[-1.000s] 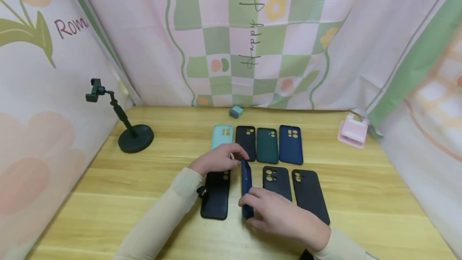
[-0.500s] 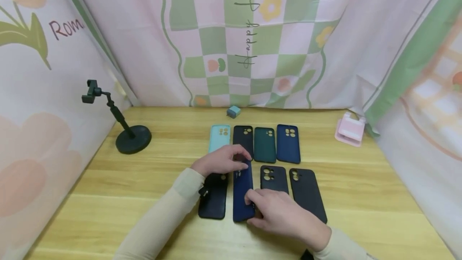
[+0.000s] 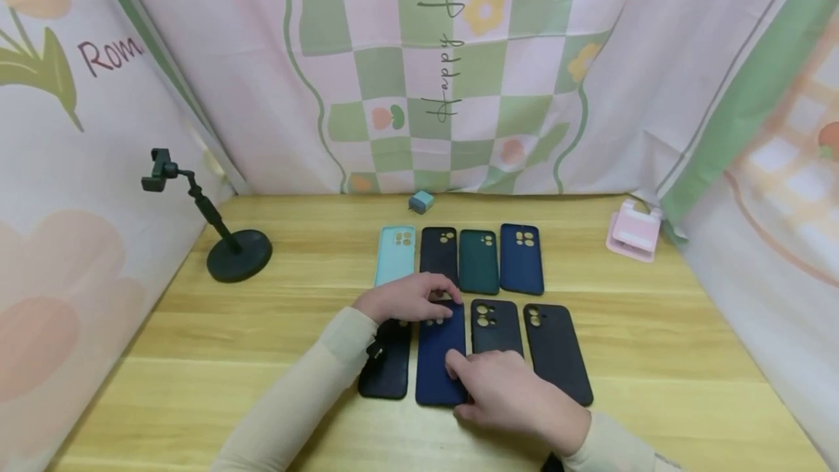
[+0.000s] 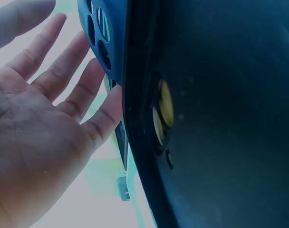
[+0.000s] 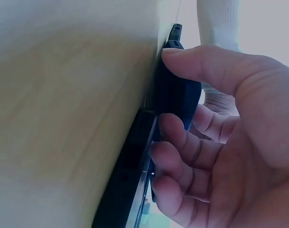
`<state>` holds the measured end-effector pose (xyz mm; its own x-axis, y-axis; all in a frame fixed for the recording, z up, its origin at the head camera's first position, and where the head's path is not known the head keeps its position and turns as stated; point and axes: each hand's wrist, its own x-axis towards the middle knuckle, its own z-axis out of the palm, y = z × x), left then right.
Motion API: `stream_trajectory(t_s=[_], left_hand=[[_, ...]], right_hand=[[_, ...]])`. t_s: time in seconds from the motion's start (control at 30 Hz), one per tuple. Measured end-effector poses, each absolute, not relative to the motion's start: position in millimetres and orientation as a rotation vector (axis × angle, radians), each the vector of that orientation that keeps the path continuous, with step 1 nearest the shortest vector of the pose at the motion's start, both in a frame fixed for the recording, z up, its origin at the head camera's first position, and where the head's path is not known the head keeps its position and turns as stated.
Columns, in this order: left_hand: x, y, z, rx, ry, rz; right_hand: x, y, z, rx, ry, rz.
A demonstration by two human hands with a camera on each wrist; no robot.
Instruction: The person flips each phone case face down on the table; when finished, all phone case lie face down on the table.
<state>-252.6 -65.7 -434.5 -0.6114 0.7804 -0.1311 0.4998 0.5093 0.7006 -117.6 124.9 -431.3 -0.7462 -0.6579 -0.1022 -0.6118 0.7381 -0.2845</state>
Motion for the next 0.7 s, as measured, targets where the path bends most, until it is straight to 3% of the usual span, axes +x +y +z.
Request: stream_trajectory(t_s=[0.7], left_hand=[[-253.2, -72.7, -439.0, 0.990, 2.267, 0.958]], right_hand=[[-120.7, 121.0, -425.0, -0.984, 2.673, -0.316]])
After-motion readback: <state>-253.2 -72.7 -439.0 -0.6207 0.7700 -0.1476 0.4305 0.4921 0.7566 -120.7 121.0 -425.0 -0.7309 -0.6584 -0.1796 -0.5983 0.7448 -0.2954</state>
